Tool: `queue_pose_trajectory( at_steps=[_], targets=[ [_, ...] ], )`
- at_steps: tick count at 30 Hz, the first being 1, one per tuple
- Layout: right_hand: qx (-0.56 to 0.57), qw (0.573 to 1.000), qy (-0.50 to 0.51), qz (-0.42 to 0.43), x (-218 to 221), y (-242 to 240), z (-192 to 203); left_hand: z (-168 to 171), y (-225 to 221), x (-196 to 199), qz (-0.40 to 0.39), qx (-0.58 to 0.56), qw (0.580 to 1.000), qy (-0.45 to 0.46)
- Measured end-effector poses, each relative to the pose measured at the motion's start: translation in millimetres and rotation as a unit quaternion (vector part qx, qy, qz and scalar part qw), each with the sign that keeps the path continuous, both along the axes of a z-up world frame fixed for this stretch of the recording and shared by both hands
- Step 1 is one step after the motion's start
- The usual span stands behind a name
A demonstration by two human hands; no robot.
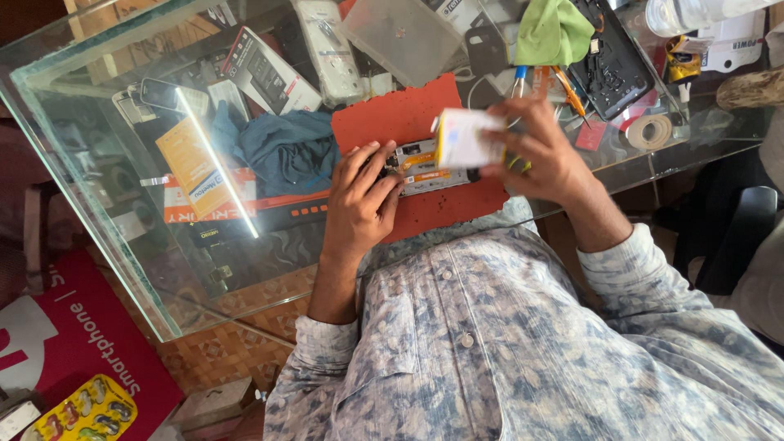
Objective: The person repairs a smartphone by cutting a plastic film with scissors and applying it to the internal components. They then place a battery into the phone chassis, connect the ribbon cables, and secure the back cover.
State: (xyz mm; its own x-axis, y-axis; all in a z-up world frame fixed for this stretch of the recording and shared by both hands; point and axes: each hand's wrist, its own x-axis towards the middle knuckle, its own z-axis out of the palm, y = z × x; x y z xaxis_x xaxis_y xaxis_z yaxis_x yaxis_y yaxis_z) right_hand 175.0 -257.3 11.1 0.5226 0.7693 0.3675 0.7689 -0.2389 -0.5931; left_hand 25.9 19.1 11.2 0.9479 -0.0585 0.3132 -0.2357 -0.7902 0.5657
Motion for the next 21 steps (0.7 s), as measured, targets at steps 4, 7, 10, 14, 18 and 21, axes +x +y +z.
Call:
queue_pose_trajectory(
  at_steps=[4,7,10,14,18,21],
  targets=[
    [-0.017,0.993,0.006,-0.120,5.2,-7.2,-9.1,8.0,-2.8,2.4,0.001,-0.001,1.000,0.014],
    [-0.033,0.990,-0.011,-0.137,3.0,-3.8,-9.5,12.6,-4.3,3.3,-0.004,-0.002,1.000,0.029],
    [-0.050,0.988,-0.033,-0.140,2.2,5.5,-5.1,15.9,-6.7,6.1,-0.008,-0.006,0.999,0.040],
    [-0.039,0.989,-0.068,-0.123,-11.7,18.4,8.7,23.0,-13.9,7.5,0.002,0.014,1.000,0.028],
    [0.023,1.000,-0.003,-0.001,-32.8,44.1,16.5,29.1,-18.6,4.6,0.031,0.001,0.999,0.041],
    [0.032,0.997,-0.008,0.071,-42.7,65.2,14.4,24.7,-20.4,0.9,0.059,-0.037,0.997,0.044]
  ],
)
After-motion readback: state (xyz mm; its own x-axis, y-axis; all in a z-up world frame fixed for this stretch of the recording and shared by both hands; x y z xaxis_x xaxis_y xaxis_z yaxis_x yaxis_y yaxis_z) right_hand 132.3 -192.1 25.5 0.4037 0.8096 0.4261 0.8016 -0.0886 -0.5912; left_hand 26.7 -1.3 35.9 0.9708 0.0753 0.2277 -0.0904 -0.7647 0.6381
